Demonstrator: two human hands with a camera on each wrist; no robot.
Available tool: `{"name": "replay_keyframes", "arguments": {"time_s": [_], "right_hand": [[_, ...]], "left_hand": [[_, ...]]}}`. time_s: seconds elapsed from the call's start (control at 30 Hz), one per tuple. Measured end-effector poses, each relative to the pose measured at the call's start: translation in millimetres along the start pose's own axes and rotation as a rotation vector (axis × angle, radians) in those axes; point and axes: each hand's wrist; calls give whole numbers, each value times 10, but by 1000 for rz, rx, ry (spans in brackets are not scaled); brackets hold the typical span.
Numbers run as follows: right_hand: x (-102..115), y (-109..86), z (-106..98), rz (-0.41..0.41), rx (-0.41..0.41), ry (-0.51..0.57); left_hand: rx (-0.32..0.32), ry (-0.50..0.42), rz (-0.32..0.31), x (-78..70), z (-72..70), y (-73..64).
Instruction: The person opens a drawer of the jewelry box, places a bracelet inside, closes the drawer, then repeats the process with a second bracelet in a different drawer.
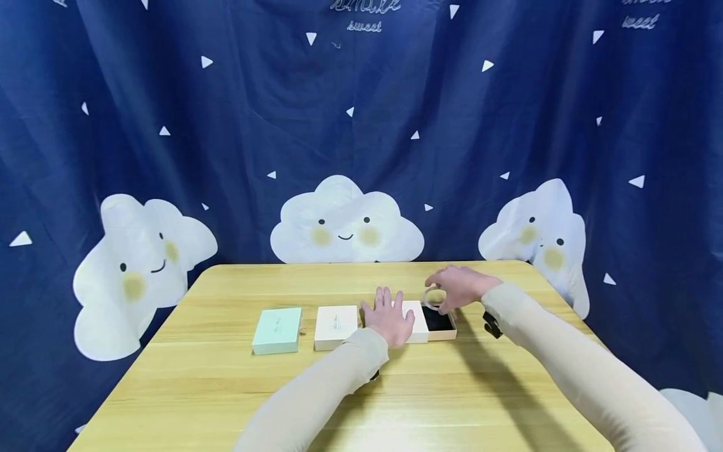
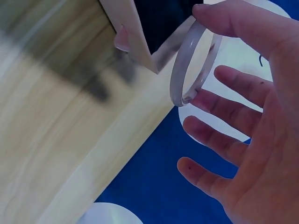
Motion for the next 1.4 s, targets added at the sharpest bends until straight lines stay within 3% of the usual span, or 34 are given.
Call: {"name": "replay_keyframes", "arguments": {"time_s": [0.57,1.03,1.4], "right_hand": [[40,-168,79,-36,-36,-77],[128,-125,133,-36,-10,-137],[225,-124,126,-35,-10,-119]], "left_hand": [[-4,7,7,13,25,25],[-29,8,7,3,-2,9],[-26,13,2,-6,-6,12]]}}
Point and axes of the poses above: each hand's wrist, its own y-axis towards the middle knuckle, its own z-axis out of the palm, x = y × z, and after that the axes turned 6 degrees about z, right-handed
